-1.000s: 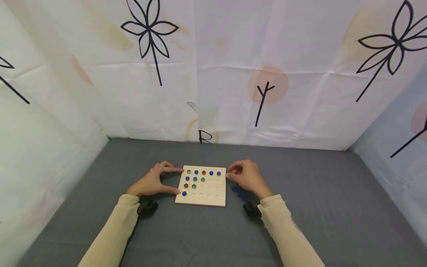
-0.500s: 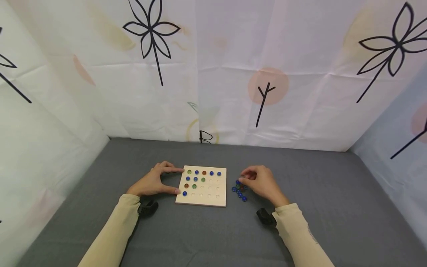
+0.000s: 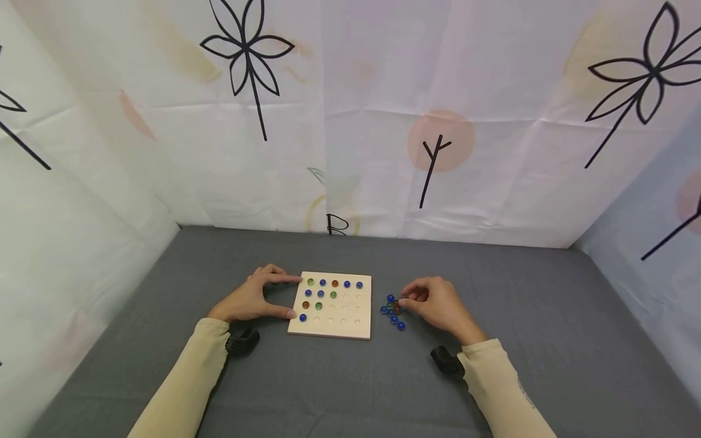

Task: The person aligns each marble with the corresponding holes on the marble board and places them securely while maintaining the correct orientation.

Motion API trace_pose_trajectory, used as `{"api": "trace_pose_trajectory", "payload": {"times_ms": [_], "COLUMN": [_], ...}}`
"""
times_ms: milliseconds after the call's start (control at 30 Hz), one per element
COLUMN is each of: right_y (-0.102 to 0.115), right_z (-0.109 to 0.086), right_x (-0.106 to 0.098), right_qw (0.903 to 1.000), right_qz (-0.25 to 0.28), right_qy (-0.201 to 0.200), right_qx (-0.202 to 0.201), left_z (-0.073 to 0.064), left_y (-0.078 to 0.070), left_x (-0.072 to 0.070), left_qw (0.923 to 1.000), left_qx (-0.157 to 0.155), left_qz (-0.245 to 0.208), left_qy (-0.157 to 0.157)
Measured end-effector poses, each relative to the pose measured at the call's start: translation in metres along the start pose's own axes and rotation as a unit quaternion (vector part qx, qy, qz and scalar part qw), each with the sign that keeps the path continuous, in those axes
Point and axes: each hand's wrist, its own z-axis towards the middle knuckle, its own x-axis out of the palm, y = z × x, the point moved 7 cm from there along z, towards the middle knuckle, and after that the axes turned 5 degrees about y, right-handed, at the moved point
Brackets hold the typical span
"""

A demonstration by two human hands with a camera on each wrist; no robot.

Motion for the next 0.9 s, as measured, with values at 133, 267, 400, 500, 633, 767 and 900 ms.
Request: {"api": "trace_pose_trajectory", "payload": {"times_ms": [133,267,400,500,633,767,900], "right_y": [-0.0004,0.0000,0.0008,0.0014,0.0013,-0.0001,-0.0014], "right_z": [-0.0002,-0.0003,-0.0003,-0.0003,-0.0007,-0.0010,-0.0006], "right_x": [0.0004,0.0006,0.0024,0.0032,0.0018,0.0015,0.0025], "right_qw": [1.0000,1.0000,0.9999,0.9998,0.9998,0.9998,0.9998], "right_qz": [0.005,-0.002,-0.009,-0.010,-0.011,-0.012,-0.010], "right_qy": [0.006,0.004,0.008,0.012,0.011,0.013,0.018], "right_qx": [0.006,0.006,-0.003,-0.009,-0.012,-0.009,-0.006], "left_z": [0.0001,-0.0002,0.0000,0.0002,0.0011,0.0014,0.0005], "left_y": [0.0009,0.0006,0.0002,0.0004,0.0010,0.0013,0.0012], "left_x": [0.0004,0.0005,0.0008,0.0006,0.0004,0.0005,0.0001], "left_qw": [1.0000,1.0000,1.0000,1.0000,1.0000,1.0000,1.0000], "left_qx": [-0.002,-0.005,-0.005,-0.002,0.002,0.004,0.004], "left_qz": [0.004,0.002,0.001,0.001,0.004,0.005,0.002], "left_qy": [0.001,0.001,0.000,0.001,0.001,0.000,-0.001]}}
